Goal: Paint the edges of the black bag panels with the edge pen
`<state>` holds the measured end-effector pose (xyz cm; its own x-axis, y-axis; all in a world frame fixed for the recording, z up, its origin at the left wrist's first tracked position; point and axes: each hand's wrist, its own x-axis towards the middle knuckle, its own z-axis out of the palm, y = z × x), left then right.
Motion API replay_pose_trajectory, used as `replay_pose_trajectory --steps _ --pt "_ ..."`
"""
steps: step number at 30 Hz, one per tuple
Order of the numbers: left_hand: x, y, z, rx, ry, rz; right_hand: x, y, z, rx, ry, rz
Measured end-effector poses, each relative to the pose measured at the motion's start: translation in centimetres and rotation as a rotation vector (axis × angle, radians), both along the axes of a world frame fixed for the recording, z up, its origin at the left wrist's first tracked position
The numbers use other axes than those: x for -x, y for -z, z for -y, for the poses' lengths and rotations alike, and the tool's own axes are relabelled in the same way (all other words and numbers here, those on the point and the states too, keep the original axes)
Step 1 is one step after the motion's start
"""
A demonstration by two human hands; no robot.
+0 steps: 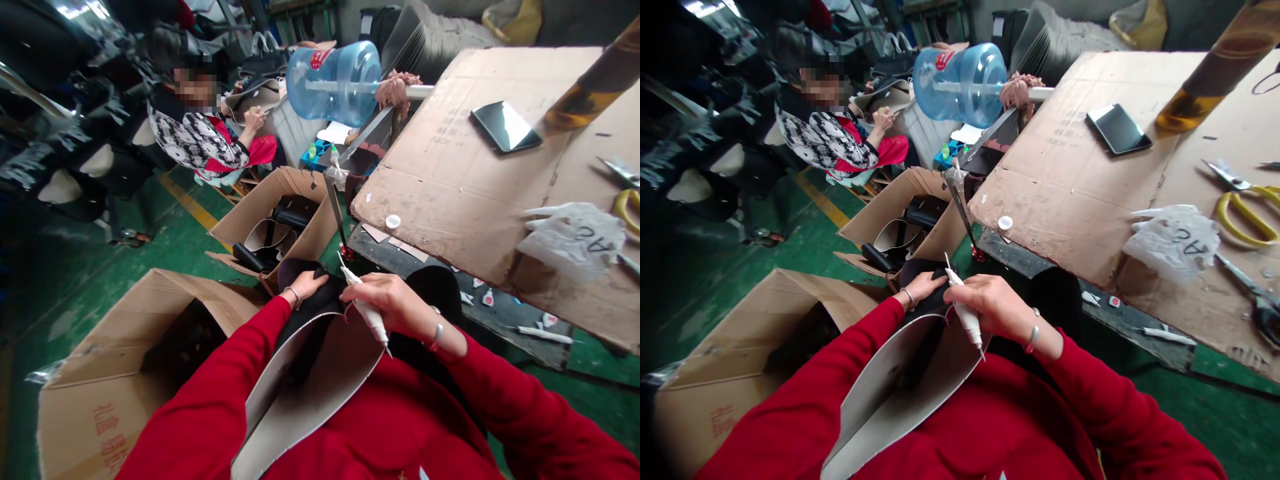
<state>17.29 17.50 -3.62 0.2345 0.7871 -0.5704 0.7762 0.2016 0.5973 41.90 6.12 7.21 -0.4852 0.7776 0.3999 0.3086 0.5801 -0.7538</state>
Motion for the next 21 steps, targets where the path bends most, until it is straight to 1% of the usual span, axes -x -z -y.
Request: replay_pose_trajectory --steps 2,4,6,7,8,9,10,11,12,14,17,19,21 --pt "0.7 -1.3 0.1 -0.049 0.026 0.053 0.5 0.9 -0.3 0.127 0.115 -0.148" --pt "1.3 -3.5 0.4 -0.144 0.039 0.196 0.9 1.7 -0.9 0.237 0.251 -0.252" --pt "1.7 -6.4 1.0 -0.2 0.054 0.412 1.3 2.2 -1.8 0.289 0.379 -0.303" --pt "1.8 -8.0 1.5 -0.188 0.067 0.503 1.5 2.3 -2.3 0.299 0.427 -0.324" --pt "1.8 -9.6 1.9 -0.134 0.107 0.562 1.7 2.4 -2.8 0.304 0.461 -0.349" --pt "1.8 -11.1 2.4 -0.092 0.169 0.571 1.9 2.4 -3.2 0.307 0.484 -0.377" --pt "1.8 -12.4 2.8 -0.109 0.207 0.539 2.1 2.4 -3.6 0.309 0.501 -0.403" --pt "1.8 -13.5 3.2 -0.131 0.239 0.485 2.3 2.4 -3.9 0.311 0.516 -0.422" --pt "1.8 -14.2 3.5 -0.159 0.254 0.425 2.5 2.3 -4.1 0.313 0.53 -0.437" --pt "1.9 -14.7 3.8 -0.21 0.211 0.33 2.9 2.3 -4.3 0.317 0.544 -0.443" --pt "2.4 -13.8 3.8 -0.294 0.103 0.247 3.3 2.5 -4.2 0.31 0.504 -0.386" --pt "2.9 -13.1 3.7 -0.353 0.091 0.2 3.3 2.6 -4.1 0.3 0.445 -0.349" --pt "3.2 -12.8 3.8 -0.38 0.09 0.169 3.0 2.4 -4.0 0.298 0.338 -0.364"
